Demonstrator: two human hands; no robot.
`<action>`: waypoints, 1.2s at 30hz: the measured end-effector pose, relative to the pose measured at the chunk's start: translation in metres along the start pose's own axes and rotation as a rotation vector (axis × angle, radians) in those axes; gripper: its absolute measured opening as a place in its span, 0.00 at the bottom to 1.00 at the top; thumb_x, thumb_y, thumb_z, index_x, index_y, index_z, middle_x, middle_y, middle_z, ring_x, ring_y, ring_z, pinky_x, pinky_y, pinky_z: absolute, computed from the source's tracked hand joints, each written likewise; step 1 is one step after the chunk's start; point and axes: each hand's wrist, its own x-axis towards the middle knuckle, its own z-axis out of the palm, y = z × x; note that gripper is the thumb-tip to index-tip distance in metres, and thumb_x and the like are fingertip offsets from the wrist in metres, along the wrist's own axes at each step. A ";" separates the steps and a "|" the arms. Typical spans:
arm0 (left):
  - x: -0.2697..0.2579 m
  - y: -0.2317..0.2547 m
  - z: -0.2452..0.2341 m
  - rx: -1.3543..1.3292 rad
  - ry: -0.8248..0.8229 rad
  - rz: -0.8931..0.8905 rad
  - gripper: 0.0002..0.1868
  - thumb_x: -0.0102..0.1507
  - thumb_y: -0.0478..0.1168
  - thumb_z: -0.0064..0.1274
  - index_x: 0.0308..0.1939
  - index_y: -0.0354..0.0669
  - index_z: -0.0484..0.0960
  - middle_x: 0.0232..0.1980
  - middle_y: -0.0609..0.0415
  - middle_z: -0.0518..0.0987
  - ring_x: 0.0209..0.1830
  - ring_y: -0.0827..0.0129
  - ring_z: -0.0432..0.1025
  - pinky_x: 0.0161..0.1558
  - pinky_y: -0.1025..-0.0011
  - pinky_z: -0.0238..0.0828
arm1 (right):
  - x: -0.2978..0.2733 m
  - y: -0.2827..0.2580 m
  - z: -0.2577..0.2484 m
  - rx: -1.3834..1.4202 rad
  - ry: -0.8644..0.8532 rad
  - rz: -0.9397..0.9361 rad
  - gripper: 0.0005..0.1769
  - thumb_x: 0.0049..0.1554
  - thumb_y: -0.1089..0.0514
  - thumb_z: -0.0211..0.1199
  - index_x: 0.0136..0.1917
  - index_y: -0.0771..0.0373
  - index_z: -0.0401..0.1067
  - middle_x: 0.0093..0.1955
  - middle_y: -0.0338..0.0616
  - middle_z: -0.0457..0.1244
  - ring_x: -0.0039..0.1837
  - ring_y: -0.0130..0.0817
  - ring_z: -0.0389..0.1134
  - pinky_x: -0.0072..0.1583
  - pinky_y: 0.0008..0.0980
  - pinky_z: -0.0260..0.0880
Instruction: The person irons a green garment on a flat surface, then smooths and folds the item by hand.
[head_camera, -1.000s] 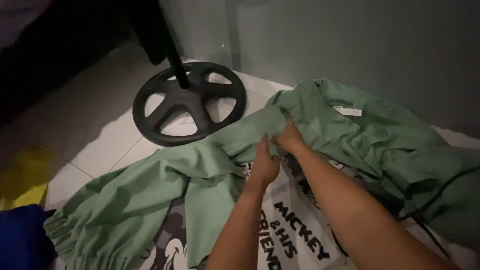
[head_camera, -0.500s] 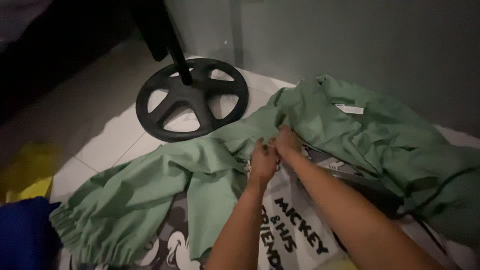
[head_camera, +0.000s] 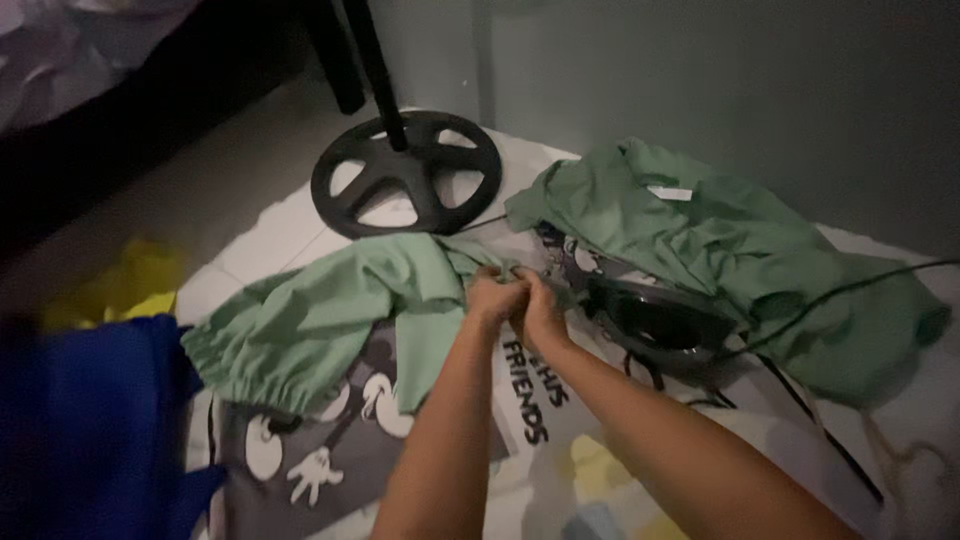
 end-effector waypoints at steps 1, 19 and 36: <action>-0.003 -0.012 0.002 -0.006 0.000 -0.004 0.44 0.52 0.52 0.64 0.69 0.37 0.68 0.62 0.34 0.78 0.61 0.49 0.76 0.58 0.59 0.75 | -0.002 0.007 -0.003 -0.007 0.001 0.002 0.27 0.63 0.42 0.52 0.63 0.64 0.75 0.54 0.47 0.69 0.47 0.34 0.72 0.47 0.33 0.73; -0.051 -0.074 -0.027 -0.035 0.421 0.369 0.18 0.55 0.35 0.54 0.49 0.32 0.81 0.48 0.36 0.82 0.49 0.43 0.76 0.52 0.54 0.72 | -0.047 0.021 -0.045 -1.227 0.166 -0.474 0.49 0.46 0.54 0.77 0.73 0.61 0.53 0.71 0.56 0.54 0.73 0.54 0.55 0.69 0.50 0.59; -0.055 -0.106 -0.032 -0.136 0.447 0.417 0.23 0.58 0.27 0.43 0.58 0.30 0.72 0.58 0.31 0.74 0.59 0.39 0.69 0.60 0.53 0.64 | -0.038 0.010 -0.027 -0.657 0.067 -0.133 0.36 0.50 0.59 0.62 0.71 0.46 0.59 0.62 0.47 0.62 0.57 0.52 0.68 0.58 0.51 0.69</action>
